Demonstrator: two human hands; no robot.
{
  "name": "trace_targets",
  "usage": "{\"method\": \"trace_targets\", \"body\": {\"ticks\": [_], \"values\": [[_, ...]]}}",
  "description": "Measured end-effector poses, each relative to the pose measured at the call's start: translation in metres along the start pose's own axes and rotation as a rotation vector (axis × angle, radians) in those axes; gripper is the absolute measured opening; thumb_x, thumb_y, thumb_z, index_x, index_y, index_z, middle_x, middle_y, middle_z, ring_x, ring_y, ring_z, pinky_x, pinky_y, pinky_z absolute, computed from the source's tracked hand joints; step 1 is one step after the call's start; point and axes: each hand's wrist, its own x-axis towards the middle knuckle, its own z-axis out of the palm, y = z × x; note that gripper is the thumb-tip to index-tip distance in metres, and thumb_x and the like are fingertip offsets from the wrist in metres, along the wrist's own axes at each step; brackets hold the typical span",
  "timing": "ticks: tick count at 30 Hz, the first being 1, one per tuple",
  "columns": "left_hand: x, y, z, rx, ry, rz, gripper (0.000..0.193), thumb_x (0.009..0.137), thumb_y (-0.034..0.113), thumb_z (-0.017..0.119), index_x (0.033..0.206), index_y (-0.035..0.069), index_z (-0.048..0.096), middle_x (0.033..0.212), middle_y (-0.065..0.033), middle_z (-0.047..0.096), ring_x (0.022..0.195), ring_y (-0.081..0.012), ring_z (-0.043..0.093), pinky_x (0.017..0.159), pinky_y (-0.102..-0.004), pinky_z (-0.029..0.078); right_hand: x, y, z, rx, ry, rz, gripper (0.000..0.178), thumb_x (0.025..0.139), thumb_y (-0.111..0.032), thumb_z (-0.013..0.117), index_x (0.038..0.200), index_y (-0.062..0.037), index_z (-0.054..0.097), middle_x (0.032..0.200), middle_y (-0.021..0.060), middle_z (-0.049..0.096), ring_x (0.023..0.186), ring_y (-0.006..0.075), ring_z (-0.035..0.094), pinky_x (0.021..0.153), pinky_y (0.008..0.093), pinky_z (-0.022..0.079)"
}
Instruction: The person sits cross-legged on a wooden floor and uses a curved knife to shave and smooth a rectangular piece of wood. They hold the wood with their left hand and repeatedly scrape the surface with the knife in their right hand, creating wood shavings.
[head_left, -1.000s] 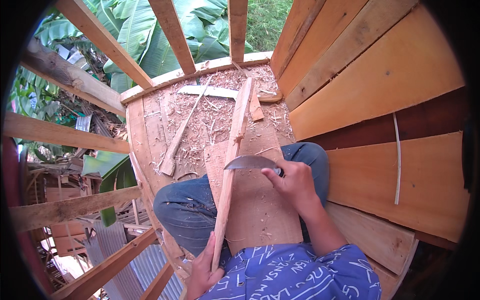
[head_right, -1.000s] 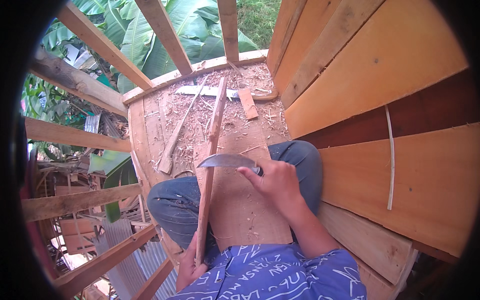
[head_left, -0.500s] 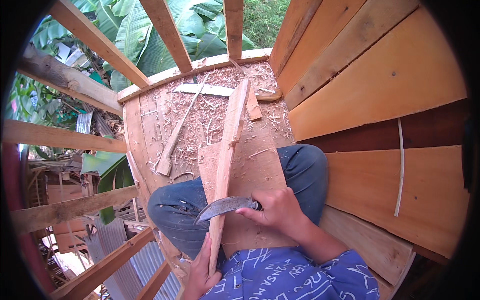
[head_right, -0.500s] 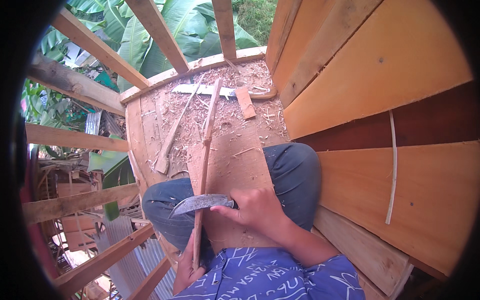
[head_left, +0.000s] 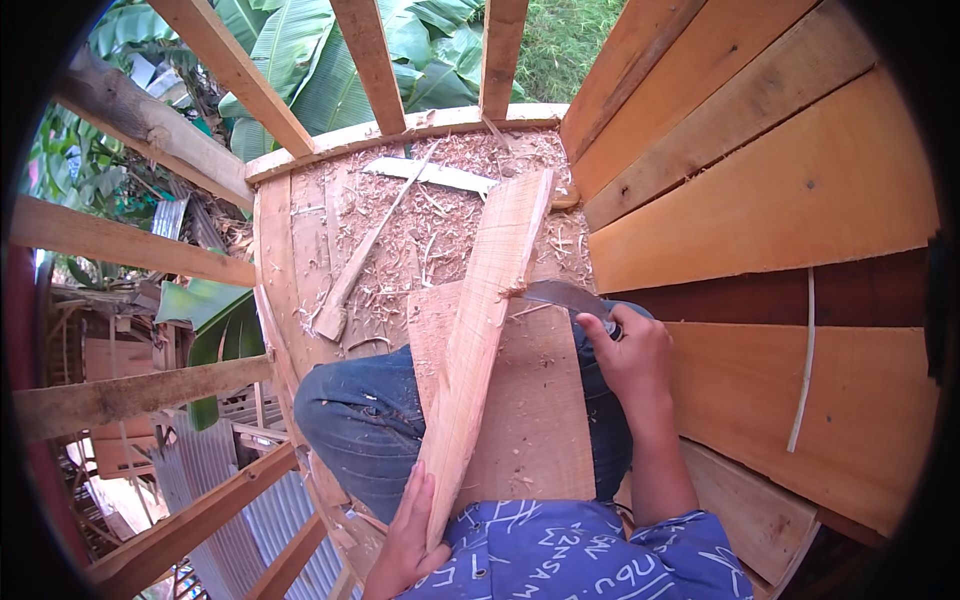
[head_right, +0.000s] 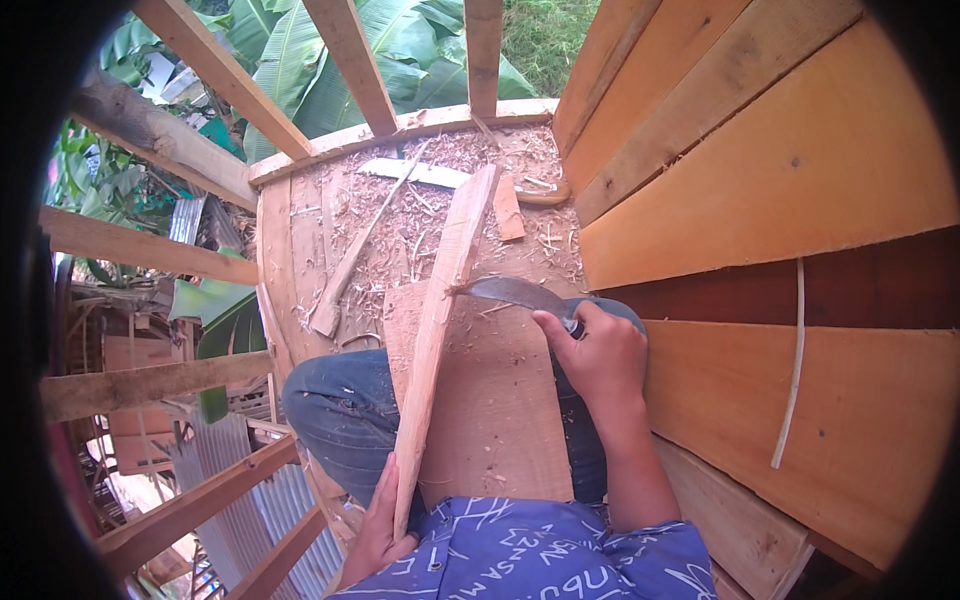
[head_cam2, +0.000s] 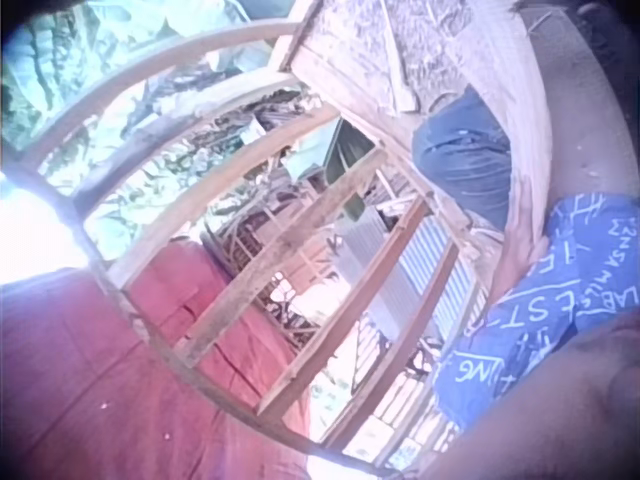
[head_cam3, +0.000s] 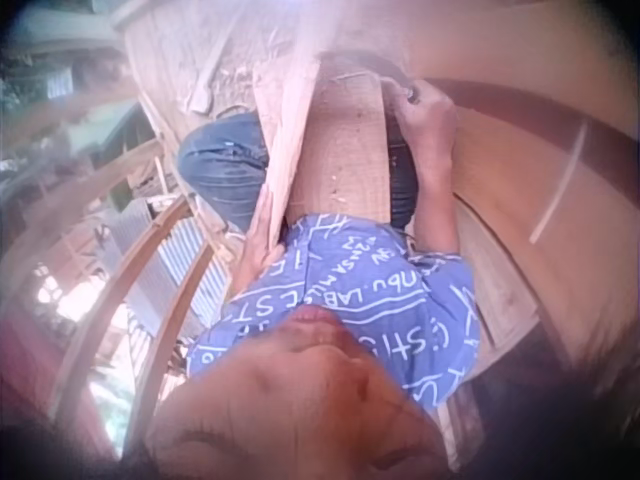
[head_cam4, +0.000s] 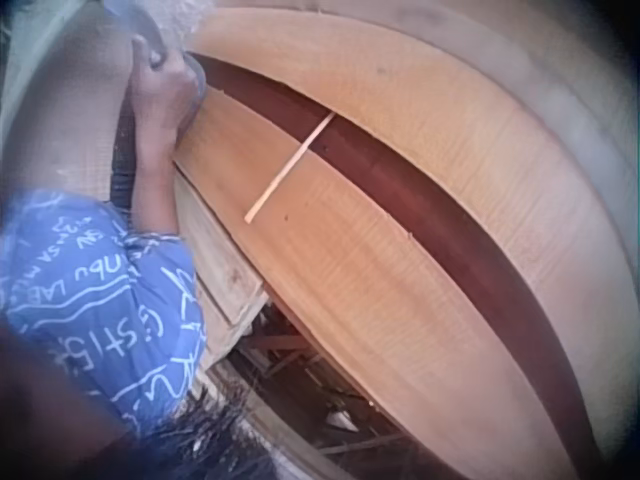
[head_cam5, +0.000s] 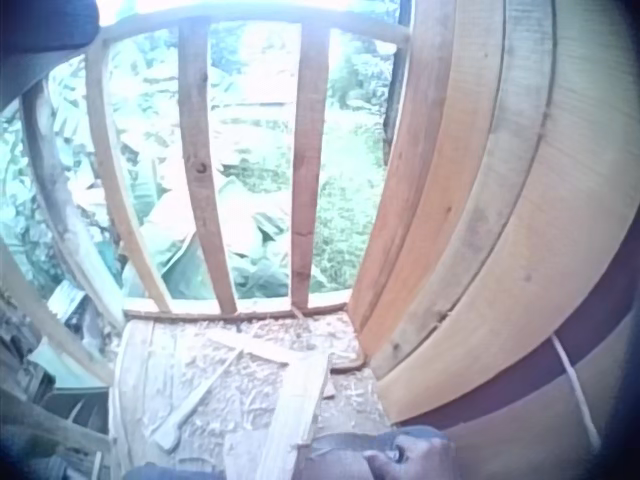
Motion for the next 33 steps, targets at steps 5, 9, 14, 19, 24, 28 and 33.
{"method": "trace_targets", "body": {"ticks": [5,9,14,19,24,28,33], "values": [[0.002,-0.009,0.003,-0.019,-0.011,0.024,0.099,0.067,0.011,0.058,0.153,0.002,0.010,0.157,-0.0285,0.006,0.146,-0.0412,0.011,0.117,-0.0433,0.014,-0.029,-0.013,-0.015,0.127,-0.122,-0.179,0.052,0.081,-0.051,0.069,0.064,-0.0047,0.056,0.054,0.0125,0.056,0.049,0.0316,0.058,0.046,0.0400,0.044],[0.003,-0.022,0.008,0.004,-0.021,0.098,0.101,0.068,0.015,0.060,0.153,0.004,0.007,0.157,-0.0287,0.001,0.146,-0.0433,0.006,0.117,-0.0469,0.010,-0.051,-0.039,-0.008,0.129,-0.343,-0.351,0.053,0.081,-0.055,0.068,0.062,-0.0067,0.055,0.053,0.0100,0.055,0.048,0.0281,0.059,0.045,0.0374,0.045],[0.004,-0.022,0.009,-0.027,-0.026,0.067,0.100,0.070,0.020,0.069,0.151,0.002,0.013,0.155,-0.0327,0.002,0.144,-0.0492,0.003,0.114,-0.0579,0.007,0.003,-0.007,0.001,-0.006,-0.184,-0.292,0.063,0.073,-0.068,0.067,0.061,-0.0066,0.055,0.052,0.0093,0.055,0.049,0.0271,0.059,0.046,0.0370,0.044],[0.007,-0.022,0.008,-0.019,-0.025,0.071,0.101,0.071,0.023,0.070,0.151,0.002,0.012,0.155,-0.0328,0.002,0.144,-0.0490,0.003,0.113,-0.0580,0.008,0.010,-0.003,0.005,-0.076,-0.086,-0.273,0.069,0.067,-0.073,0.067,0.063,-0.0053,0.057,0.054,0.0108,0.056,0.050,0.0289,0.060,0.047,0.0375,0.044],[0.007,-0.028,0.010,0.036,-0.030,0.087,0.103,0.070,0.021,0.071,0.151,0.003,0.011,0.154,-0.0333,0.002,0.144,-0.0494,0.003,0.113,-0.0579,0.009,0.021,0.006,0.006,-0.075,-0.002,-0.038,0.067,0.069,-0.070,0.069,0.066,-0.0033,0.059,0.054,0.0138,0.056,0.052,0.0332,0.060,0.049,0.0401,0.046],[0.007,-0.032,0.009,-0.016,-0.011,0.116,0.104,0.068,0.019,0.072,0.152,0.004,0.012,0.154,-0.0337,0.003,0.144,-0.0500,0.005,0.113,-0.0587,0.010,0.003,-0.013,-0.003,-0.002,-0.107,-0.018,0.058,0.078,-0.059,0.069,0.067,-0.0027,0.058,0.055,0.0153,0.057,0.053,0.0350,0.060,0.049,0.0430,0.045],[0.006,-0.031,0.010,-0.011,-0.015,0.107,0.103,0.067,0.018,0.071,0.151,0.004,0.013,0.154,-0.0336,0.003,0.144,-0.0506,0.006,0.113,-0.0587,0.010,-0.042,-0.025,-0.004,0.129,-0.294,-0.288,0.051,0.081,-0.053,0.069,0.065,-0.0057,0.057,0.055,0.0117,0.056,0.050,0.0315,0.059,0.046,0.0403,0.045]]}}
